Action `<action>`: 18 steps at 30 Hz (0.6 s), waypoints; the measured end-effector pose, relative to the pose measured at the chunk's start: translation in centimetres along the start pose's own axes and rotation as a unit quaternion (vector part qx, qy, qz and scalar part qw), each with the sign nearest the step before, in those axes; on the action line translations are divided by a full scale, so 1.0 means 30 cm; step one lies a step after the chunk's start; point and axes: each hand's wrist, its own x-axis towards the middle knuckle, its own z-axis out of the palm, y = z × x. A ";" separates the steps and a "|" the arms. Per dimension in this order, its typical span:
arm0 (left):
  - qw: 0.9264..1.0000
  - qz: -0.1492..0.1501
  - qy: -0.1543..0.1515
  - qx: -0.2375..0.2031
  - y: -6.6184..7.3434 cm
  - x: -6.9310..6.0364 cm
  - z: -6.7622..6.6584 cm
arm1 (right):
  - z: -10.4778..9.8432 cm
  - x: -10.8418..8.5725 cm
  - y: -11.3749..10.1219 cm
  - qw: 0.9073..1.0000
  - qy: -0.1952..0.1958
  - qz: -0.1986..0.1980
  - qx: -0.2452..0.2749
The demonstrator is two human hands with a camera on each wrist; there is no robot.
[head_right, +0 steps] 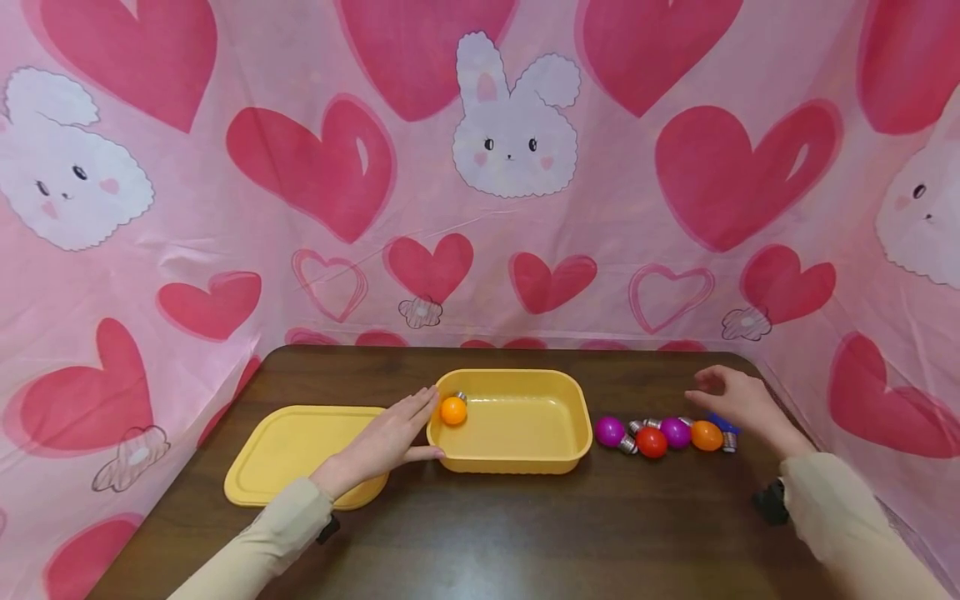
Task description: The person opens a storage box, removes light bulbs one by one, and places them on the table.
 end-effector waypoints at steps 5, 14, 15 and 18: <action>1.000 -0.004 -0.003 -0.001 0.000 -0.001 0.001 | 0.028 0.016 -0.102 0.999 0.019 -0.042 0.012; 1.000 -0.005 -0.005 -0.011 0.003 -0.001 -0.006 | 0.075 0.041 -0.257 0.996 0.002 -0.082 0.044; 1.000 -0.005 -0.006 -0.011 0.003 -0.002 -0.006 | 0.080 0.042 -0.271 0.995 0.000 -0.087 0.050; 1.000 -0.006 -0.006 -0.011 0.004 -0.003 -0.007 | 0.096 0.048 -0.312 0.993 -0.007 -0.101 0.065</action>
